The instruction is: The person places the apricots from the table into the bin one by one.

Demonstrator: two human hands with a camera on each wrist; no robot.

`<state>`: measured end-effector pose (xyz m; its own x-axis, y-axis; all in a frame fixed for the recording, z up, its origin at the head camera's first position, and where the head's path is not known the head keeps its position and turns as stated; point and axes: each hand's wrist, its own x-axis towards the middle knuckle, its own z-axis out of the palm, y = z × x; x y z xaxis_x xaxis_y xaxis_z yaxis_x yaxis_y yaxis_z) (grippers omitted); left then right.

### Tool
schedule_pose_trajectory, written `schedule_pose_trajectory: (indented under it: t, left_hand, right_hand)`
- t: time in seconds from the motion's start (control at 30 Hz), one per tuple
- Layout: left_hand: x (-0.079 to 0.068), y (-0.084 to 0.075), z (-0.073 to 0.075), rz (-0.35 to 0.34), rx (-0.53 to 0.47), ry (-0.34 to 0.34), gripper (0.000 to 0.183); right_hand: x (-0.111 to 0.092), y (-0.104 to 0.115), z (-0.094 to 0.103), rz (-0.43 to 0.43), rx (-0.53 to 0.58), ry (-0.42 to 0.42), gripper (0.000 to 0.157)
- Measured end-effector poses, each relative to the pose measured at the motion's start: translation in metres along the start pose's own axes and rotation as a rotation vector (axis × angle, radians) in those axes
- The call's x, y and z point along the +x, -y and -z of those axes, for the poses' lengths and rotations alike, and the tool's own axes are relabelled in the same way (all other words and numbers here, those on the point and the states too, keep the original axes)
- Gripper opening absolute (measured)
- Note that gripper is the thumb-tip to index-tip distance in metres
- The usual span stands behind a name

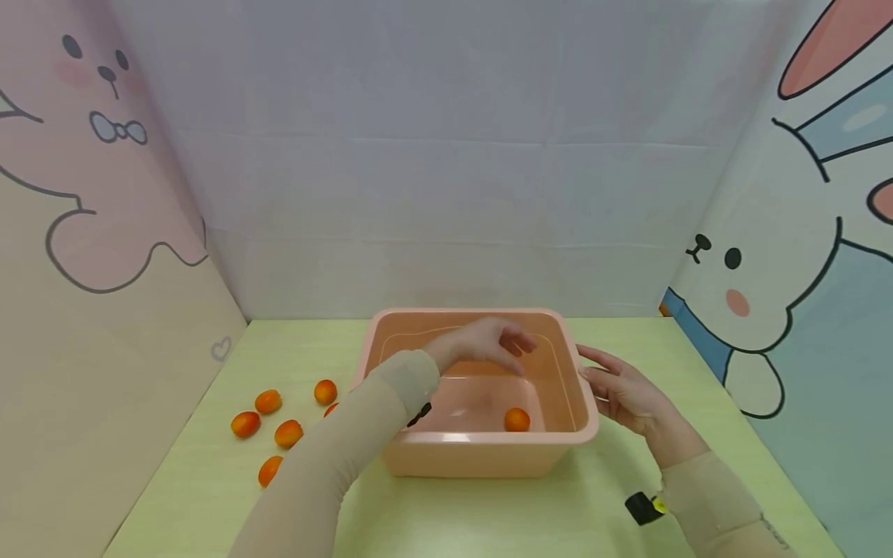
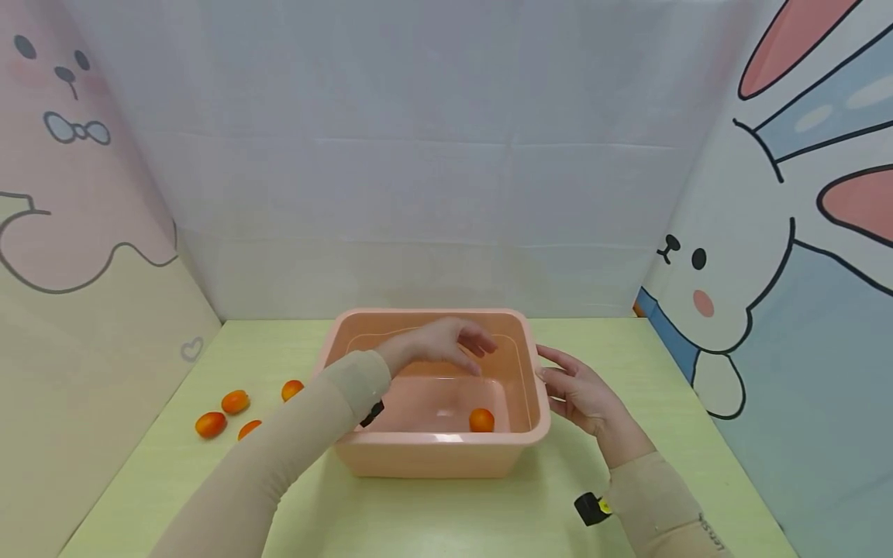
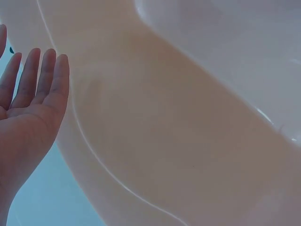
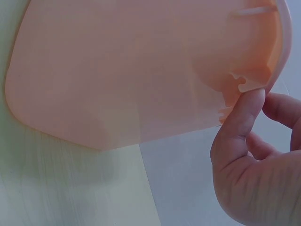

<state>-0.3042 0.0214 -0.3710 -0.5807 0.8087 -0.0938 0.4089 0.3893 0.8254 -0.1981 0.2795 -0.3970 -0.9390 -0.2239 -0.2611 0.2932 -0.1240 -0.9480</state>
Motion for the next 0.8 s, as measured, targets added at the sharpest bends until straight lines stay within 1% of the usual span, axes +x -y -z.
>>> schedule_pose_trajectory:
  t: [0.1, 0.23, 0.4, 0.5, 0.67, 0.8]
  left_hand:
    - [-0.004, -0.006, 0.001, -0.016, -0.016, -0.015, 0.047]
    - [-0.01, -0.02, 0.005, -0.07, -0.025, -0.045, 0.048]
    - [-0.021, -0.038, 0.016, -0.116, -0.033, -0.099, 0.052]
    - [-0.03, -0.047, 0.024, -0.137, -0.04, -0.103, 0.055]
    - [-0.043, -0.058, 0.036, -0.175, -0.011, -0.126, 0.056]
    - [-0.055, -0.064, 0.041, -0.192, 0.017, -0.16, 0.056]
  right_hand:
    - [0.001, 0.0, 0.0, 0.0, 0.001, 0.008, 0.062]
    - [0.0, -0.001, 0.001, 0.005, 0.001, 0.022, 0.062]
    - [0.0, 0.0, 0.001, 0.004, 0.009, 0.028, 0.061]
    - [-0.001, 0.0, 0.001, 0.004, 0.014, 0.035, 0.061]
    - [0.0, 0.0, 0.001, 0.008, 0.013, 0.037, 0.062]
    - [0.0, -0.001, 0.002, 0.016, 0.019, 0.043, 0.06]
